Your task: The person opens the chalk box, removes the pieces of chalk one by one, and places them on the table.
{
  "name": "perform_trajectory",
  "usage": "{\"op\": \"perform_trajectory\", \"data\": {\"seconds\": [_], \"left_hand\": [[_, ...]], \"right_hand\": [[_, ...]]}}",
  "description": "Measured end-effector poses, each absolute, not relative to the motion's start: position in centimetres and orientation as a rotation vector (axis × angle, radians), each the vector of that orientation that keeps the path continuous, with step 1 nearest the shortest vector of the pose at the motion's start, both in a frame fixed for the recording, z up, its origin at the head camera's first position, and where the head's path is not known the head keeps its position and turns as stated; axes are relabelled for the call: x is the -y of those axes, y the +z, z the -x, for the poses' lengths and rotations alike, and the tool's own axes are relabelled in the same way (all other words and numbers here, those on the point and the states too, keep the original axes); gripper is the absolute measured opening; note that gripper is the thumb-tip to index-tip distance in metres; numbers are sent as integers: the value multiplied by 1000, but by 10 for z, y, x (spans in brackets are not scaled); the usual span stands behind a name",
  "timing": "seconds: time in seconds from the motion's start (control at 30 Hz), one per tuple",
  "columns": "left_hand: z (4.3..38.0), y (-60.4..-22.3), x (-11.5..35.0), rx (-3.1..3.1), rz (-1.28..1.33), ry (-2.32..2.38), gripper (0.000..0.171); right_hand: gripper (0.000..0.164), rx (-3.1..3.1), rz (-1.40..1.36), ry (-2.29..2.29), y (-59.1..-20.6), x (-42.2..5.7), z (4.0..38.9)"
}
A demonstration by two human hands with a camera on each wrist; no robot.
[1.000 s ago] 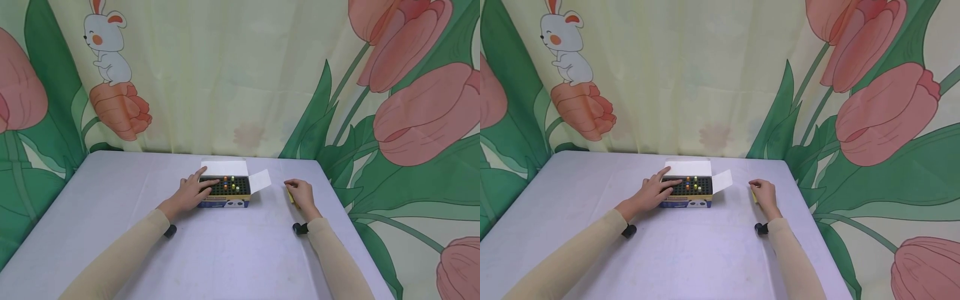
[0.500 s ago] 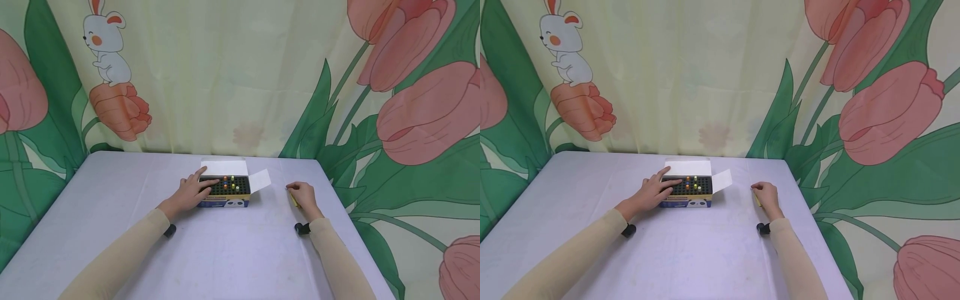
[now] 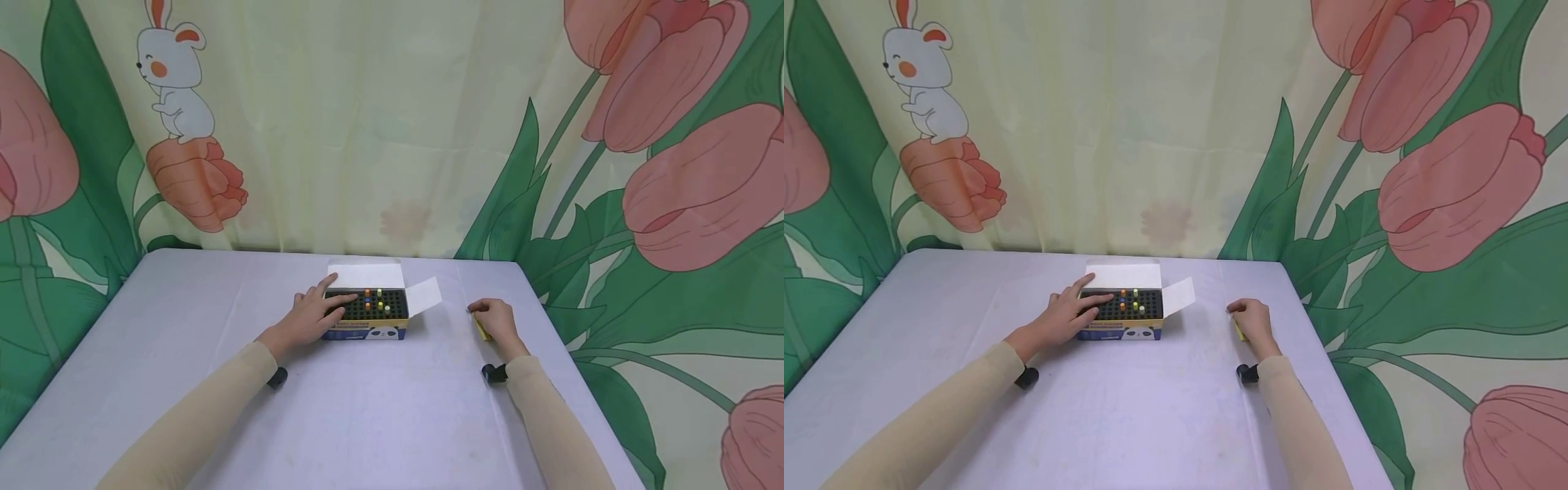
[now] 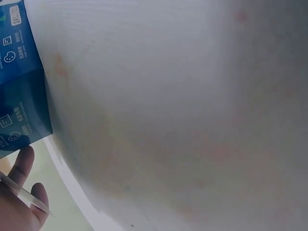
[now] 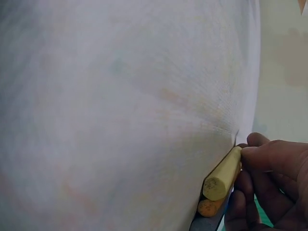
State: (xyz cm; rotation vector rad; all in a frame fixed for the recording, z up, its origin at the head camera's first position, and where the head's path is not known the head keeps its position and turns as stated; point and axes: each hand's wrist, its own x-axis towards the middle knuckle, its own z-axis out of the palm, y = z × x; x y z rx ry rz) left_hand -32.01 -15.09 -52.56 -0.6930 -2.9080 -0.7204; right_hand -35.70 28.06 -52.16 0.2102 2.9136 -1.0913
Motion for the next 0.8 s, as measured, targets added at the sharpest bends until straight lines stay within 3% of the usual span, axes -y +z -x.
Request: {"op": "perform_trajectory", "data": {"seconds": [0.27, 0.47, 0.63, 0.8], "left_hand": [[319, -524, 149, 2940, 668, -741, 46], [319, -524, 148, 2951, 667, -733, 46], [319, -524, 149, 2951, 664, -732, 46], [318, -522, 150, 2945, 665, -749, 45]], "right_hand": [[28, -2960, -197, -1108, -517, -276, 357], [28, -3139, -143, -1399, -493, -256, 353], [23, -3212, 136, -1599, -458, -224, 345], [26, -3096, 497, -1494, -440, -180, 336]]}}
